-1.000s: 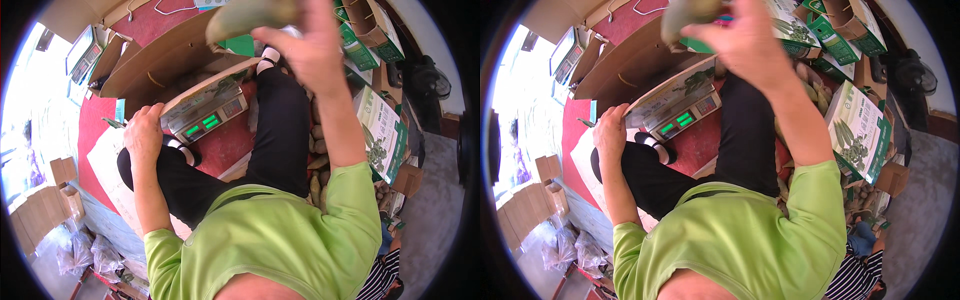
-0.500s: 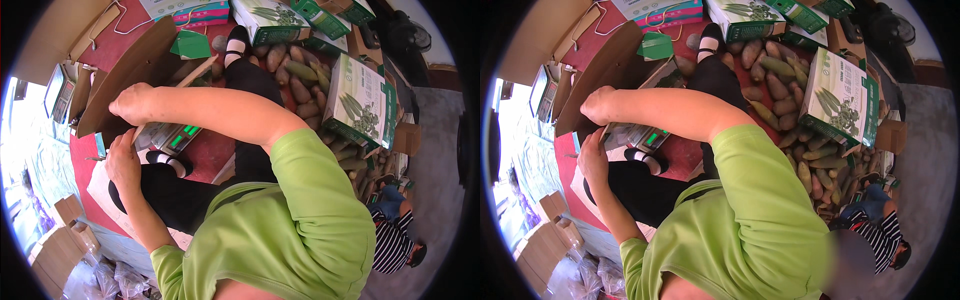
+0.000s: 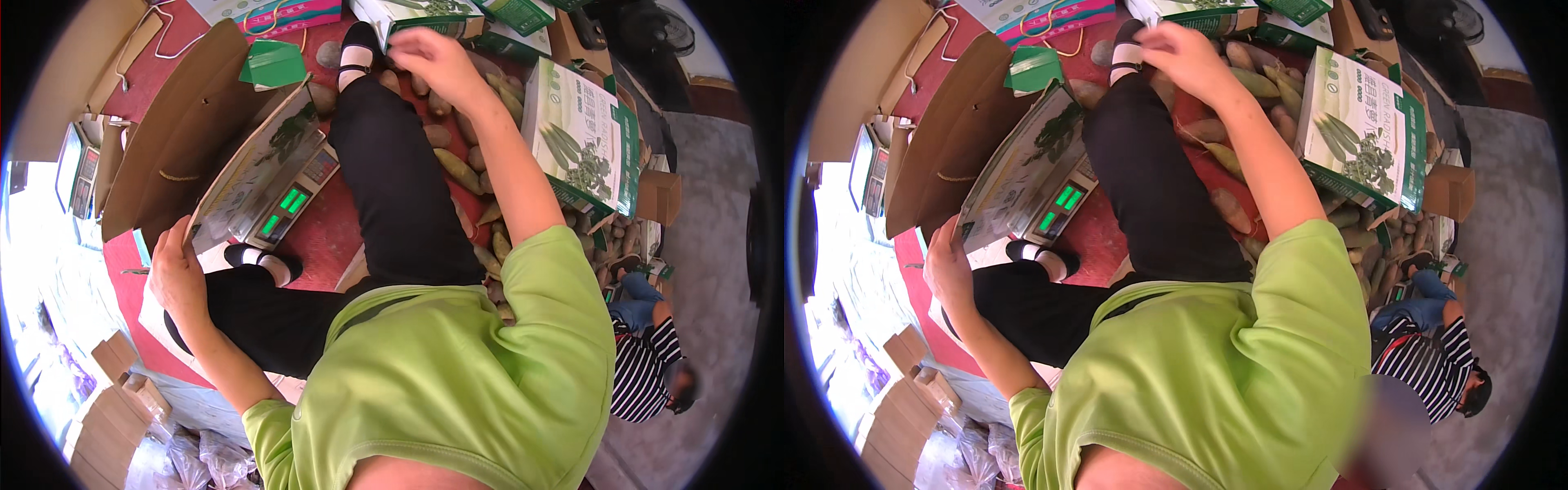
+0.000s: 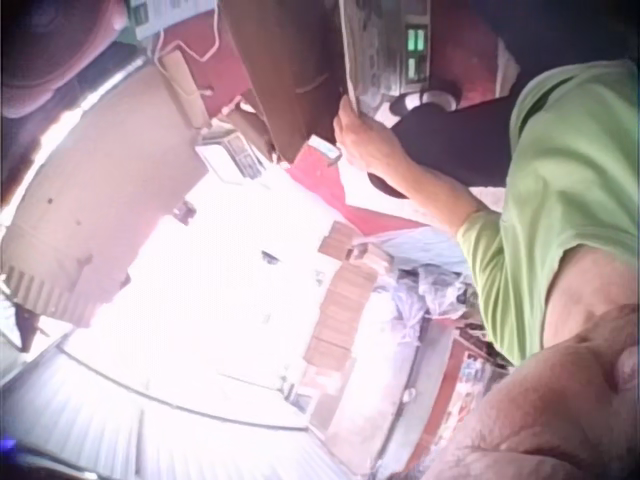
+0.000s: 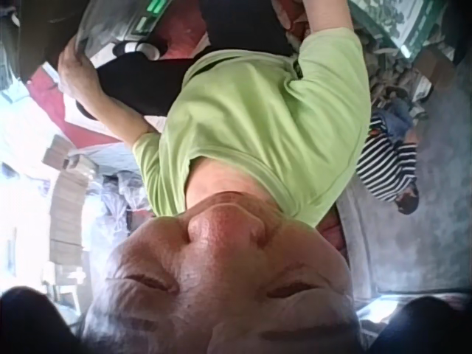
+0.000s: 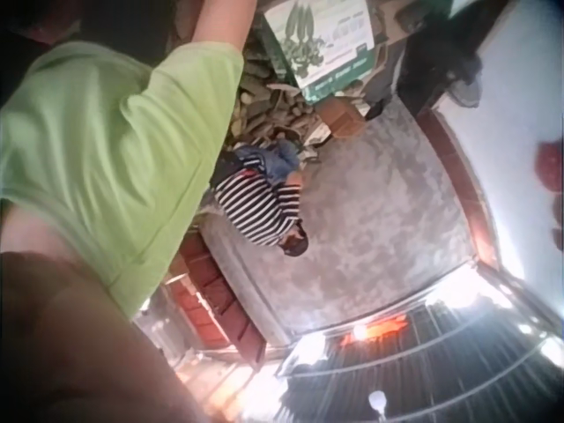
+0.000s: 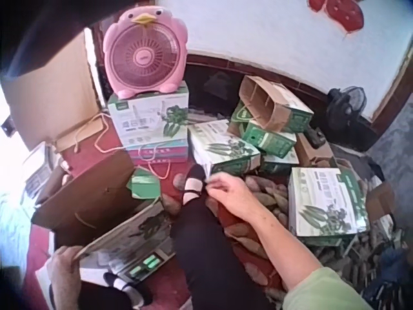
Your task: Sorting and weighing radishes into boxes and bags.
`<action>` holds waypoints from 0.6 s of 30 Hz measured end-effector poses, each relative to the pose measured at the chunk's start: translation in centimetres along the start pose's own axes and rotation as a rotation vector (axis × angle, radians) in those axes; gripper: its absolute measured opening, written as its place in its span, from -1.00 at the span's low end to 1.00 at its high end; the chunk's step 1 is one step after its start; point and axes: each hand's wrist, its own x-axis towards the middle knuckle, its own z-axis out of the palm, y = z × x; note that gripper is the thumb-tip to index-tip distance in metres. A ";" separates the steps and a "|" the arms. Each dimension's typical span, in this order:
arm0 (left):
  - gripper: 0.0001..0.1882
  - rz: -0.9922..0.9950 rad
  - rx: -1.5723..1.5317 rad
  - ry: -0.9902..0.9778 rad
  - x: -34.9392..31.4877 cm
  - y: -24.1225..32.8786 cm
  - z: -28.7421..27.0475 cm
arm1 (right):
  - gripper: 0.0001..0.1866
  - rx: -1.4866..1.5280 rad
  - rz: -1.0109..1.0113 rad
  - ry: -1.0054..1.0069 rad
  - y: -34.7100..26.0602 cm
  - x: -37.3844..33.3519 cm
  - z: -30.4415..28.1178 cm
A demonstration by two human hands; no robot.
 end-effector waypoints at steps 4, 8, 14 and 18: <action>-0.71 0.003 -0.005 0.014 0.0 0.0 0.3 | -0.73 -0.416 0.241 0.033 13.4 -6.0 -3.9; -0.72 -0.004 -0.017 0.013 0.3 0.4 0.2 | -0.78 -0.546 0.505 0.036 22.8 -13.0 -4.4; -0.73 -0.013 0.031 0.010 0.7 0.4 0.6 | -0.72 -0.719 0.738 0.070 27.3 -16.6 -1.7; -0.73 -0.047 0.018 0.017 0.4 0.2 0.5 | -0.55 -0.804 0.700 -0.043 25.3 -14.3 1.0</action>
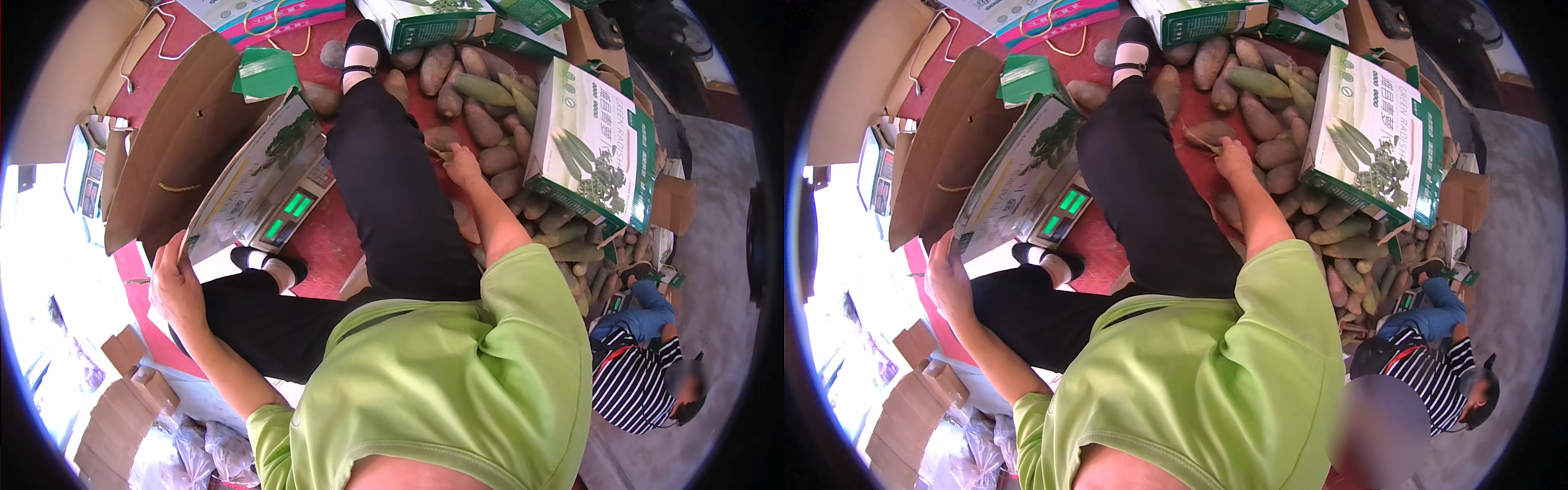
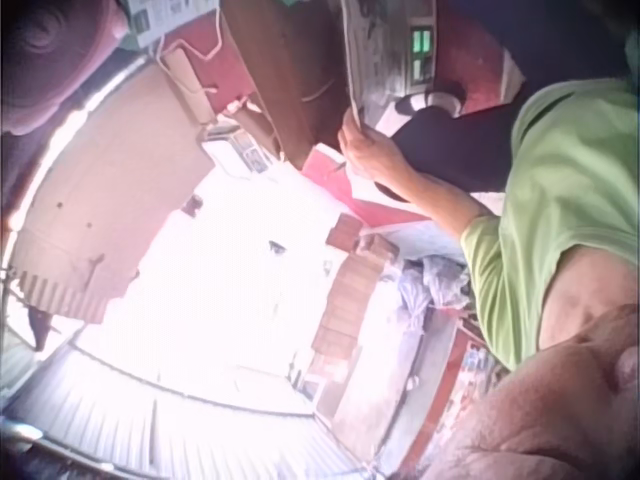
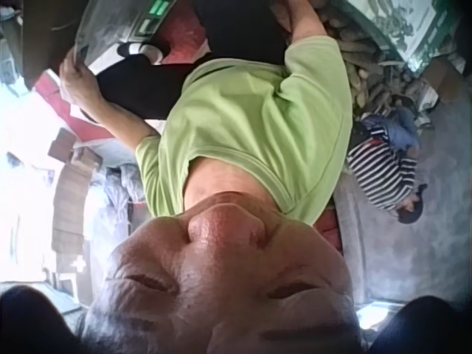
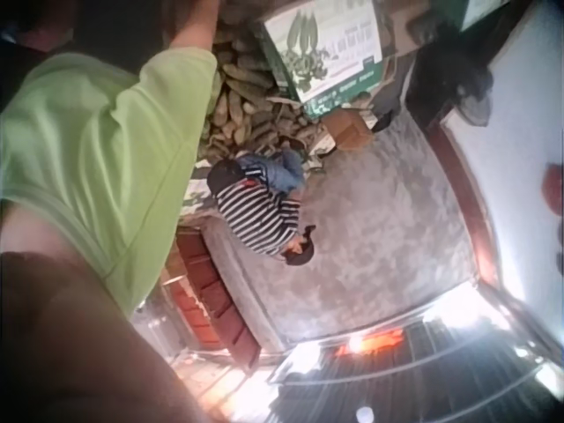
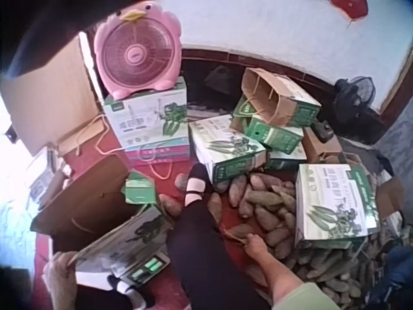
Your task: Sorting and weighing radishes into boxes and bags.
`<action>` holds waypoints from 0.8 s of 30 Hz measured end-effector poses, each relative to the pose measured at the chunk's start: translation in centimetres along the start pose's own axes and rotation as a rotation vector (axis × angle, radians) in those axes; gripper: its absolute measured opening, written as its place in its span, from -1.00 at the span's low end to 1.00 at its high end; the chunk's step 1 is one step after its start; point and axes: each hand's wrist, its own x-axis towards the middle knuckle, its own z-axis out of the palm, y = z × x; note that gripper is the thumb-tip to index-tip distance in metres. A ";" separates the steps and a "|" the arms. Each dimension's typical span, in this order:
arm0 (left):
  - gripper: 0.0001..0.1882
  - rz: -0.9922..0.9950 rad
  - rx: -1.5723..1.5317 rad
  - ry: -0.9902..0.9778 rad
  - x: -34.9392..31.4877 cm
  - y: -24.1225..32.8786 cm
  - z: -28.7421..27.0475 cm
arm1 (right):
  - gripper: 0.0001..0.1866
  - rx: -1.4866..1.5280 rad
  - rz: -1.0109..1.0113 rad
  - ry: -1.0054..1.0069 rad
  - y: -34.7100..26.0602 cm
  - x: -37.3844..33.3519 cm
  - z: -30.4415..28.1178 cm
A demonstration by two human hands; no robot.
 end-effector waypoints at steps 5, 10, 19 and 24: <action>-0.72 -0.019 -0.024 0.012 0.1 0.3 -0.2 | -0.54 -0.241 -0.083 -0.083 -2.7 0.7 -0.1; -0.69 -0.006 -0.030 0.025 0.2 0.4 -0.3 | -0.70 -0.398 -0.107 -0.067 -2.6 0.8 0.5; -0.74 -0.047 -0.056 -0.025 0.4 0.5 -0.7 | -0.82 0.284 0.087 0.080 4.3 2.6 3.4; -0.73 -0.050 -0.039 -0.029 0.2 0.2 -0.7 | -0.84 0.997 0.039 0.230 6.4 1.7 1.8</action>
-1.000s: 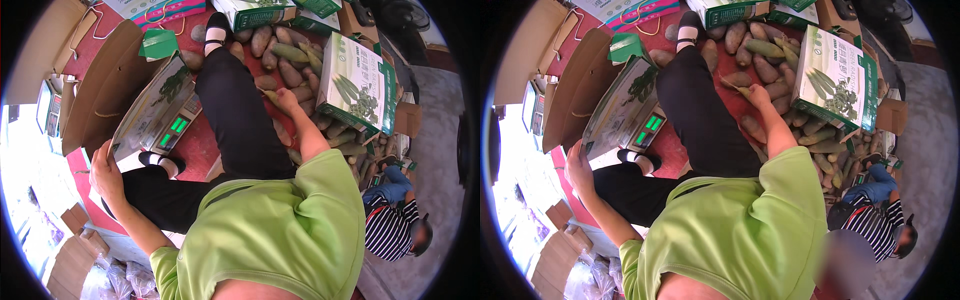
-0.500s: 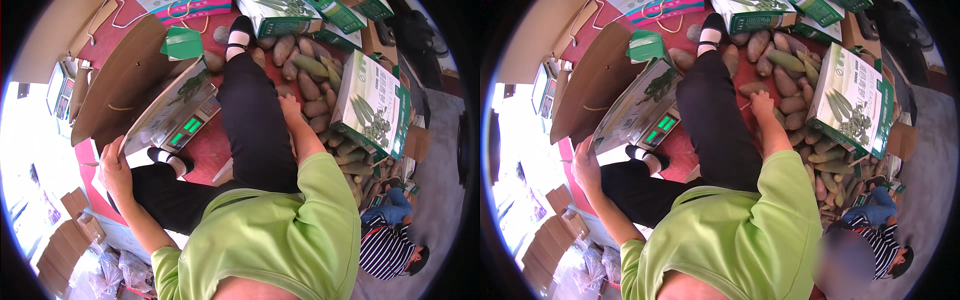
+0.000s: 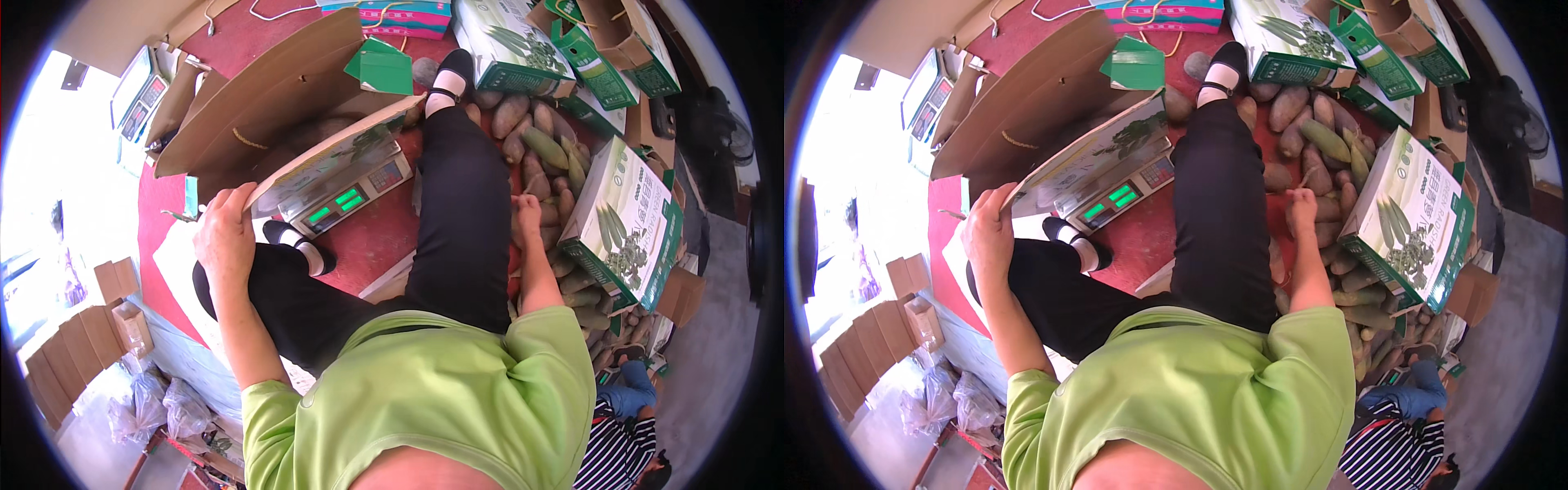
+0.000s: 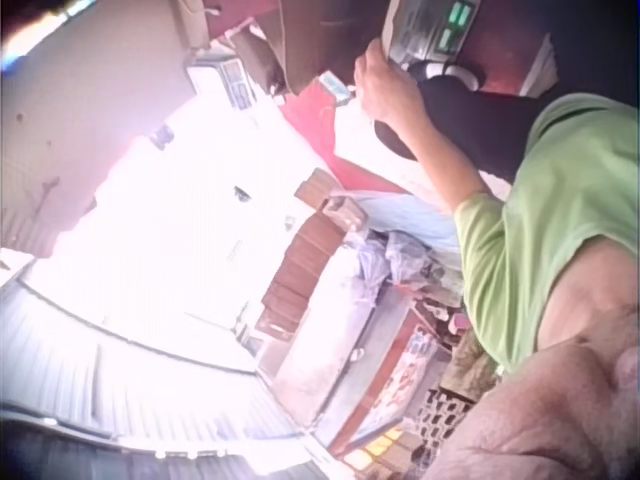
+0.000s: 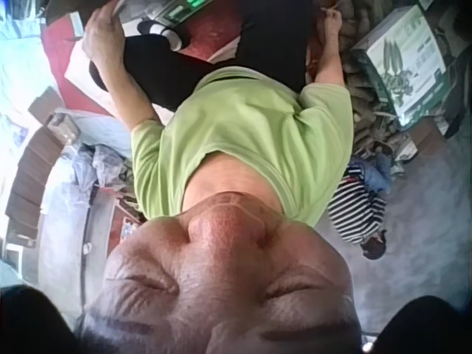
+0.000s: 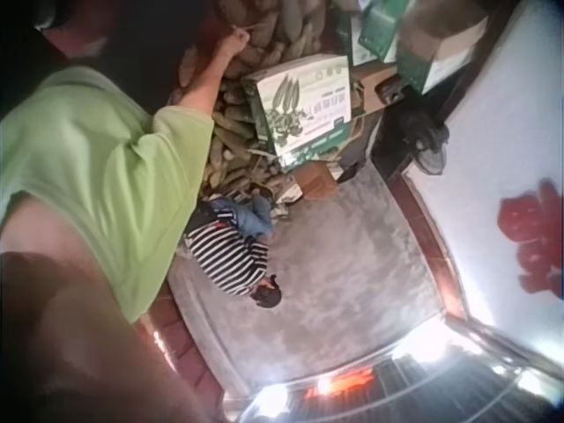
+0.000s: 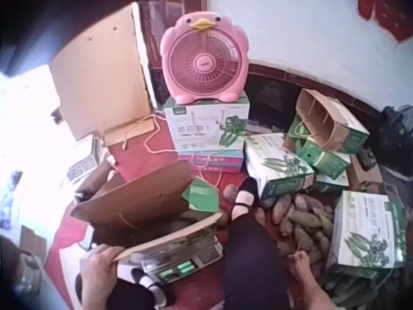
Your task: Sorting and weighing radishes into boxes and bags.
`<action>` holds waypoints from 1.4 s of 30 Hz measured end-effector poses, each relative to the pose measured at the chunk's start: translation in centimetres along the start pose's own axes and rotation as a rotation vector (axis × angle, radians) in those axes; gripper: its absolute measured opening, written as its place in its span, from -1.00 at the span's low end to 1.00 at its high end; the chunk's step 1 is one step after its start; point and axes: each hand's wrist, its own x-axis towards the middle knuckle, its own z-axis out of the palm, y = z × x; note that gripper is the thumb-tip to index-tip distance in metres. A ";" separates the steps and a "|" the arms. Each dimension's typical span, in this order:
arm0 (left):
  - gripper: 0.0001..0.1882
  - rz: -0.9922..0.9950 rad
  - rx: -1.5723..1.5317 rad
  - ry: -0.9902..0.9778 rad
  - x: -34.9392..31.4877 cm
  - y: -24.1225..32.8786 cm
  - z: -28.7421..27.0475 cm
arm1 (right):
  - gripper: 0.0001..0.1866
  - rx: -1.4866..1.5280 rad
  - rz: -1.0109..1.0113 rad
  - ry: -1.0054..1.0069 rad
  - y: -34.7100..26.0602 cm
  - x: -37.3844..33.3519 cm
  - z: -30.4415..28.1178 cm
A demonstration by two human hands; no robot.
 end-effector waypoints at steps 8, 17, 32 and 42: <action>-0.76 0.039 0.009 0.024 -0.3 -0.2 -0.3 | -0.86 0.422 0.222 -0.066 -14.6 -2.2 -2.8; -0.77 0.053 0.003 0.036 -0.4 -0.3 -0.4 | -0.83 0.462 -0.428 -0.465 -38.9 -10.0 3.5; -0.77 0.052 0.013 0.013 -0.3 -0.3 -0.4 | -0.81 0.621 -0.305 -1.009 -45.5 -16.8 21.9; -0.75 0.062 0.004 -0.015 -0.5 -0.3 -0.4 | -0.73 -0.187 -0.894 -0.993 -41.6 -13.8 28.6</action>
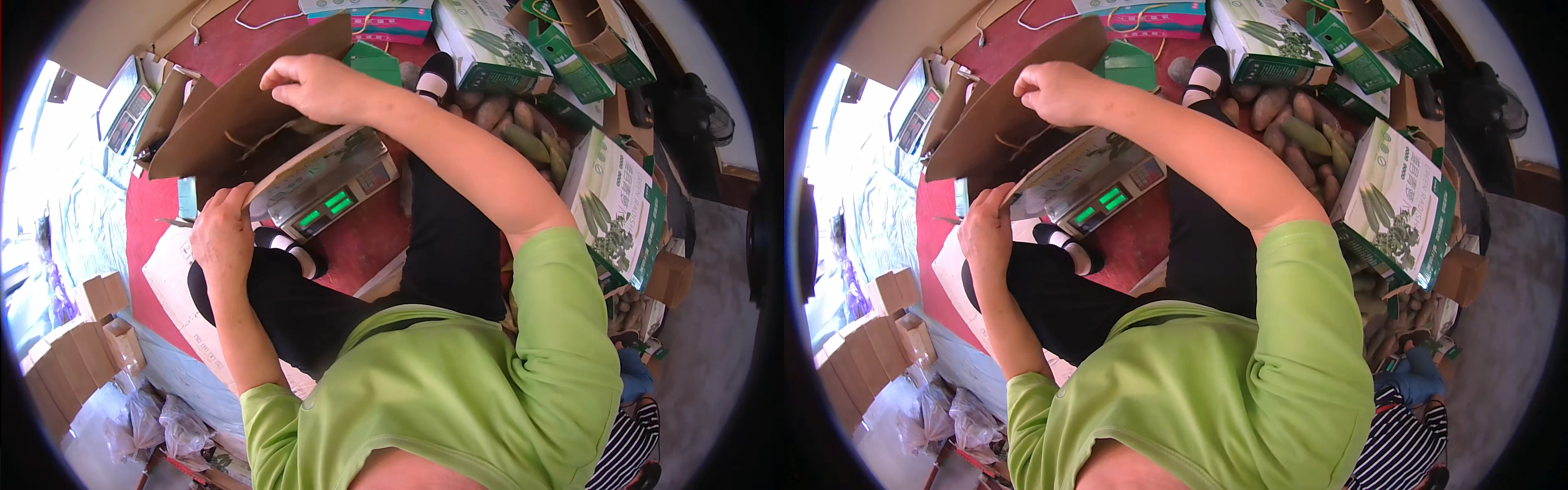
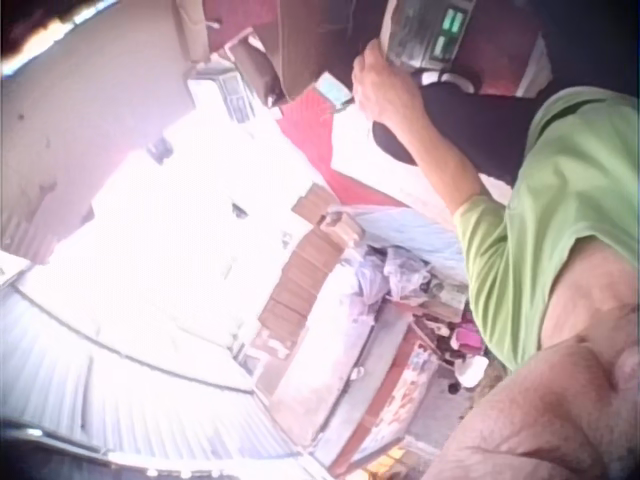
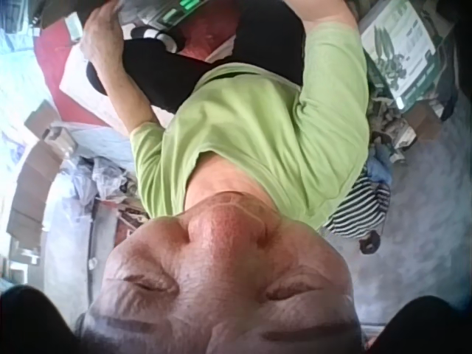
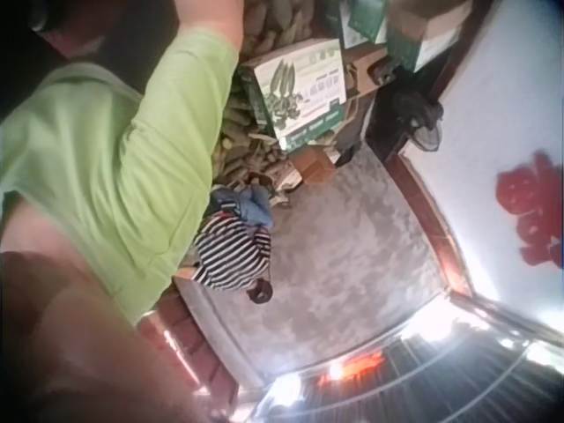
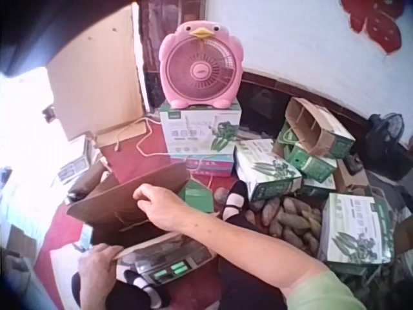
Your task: Sorting and weighing radishes into boxes and bags.
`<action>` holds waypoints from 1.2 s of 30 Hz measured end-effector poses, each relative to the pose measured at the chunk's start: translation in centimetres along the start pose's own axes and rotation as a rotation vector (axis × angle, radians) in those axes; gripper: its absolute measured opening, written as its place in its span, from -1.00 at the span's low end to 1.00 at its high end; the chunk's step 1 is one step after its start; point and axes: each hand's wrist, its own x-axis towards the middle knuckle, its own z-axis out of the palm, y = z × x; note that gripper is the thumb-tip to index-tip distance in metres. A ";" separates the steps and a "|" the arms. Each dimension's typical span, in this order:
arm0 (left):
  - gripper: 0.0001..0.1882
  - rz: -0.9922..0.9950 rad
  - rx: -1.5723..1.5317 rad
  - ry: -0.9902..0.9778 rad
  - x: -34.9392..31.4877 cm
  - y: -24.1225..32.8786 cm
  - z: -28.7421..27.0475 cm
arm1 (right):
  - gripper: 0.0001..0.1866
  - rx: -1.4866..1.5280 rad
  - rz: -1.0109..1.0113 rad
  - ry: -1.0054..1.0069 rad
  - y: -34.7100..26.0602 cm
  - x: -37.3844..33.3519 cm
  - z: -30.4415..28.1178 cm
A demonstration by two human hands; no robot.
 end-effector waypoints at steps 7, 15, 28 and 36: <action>-0.73 -0.031 0.004 -0.001 0.1 -0.3 0.3 | -0.76 0.311 0.152 0.182 -0.1 -5.6 -8.7; -0.72 0.012 -0.021 0.031 0.2 -0.2 0.6 | -0.75 0.013 0.545 0.525 16.6 -24.9 -10.4; -0.79 0.007 0.014 0.055 0.6 -0.3 1.5 | -0.10 -0.359 1.450 -0.030 22.4 -46.2 2.4; -0.74 0.014 -0.003 0.094 0.6 -0.3 1.5 | -0.10 -0.410 1.507 -0.161 21.9 -44.0 3.9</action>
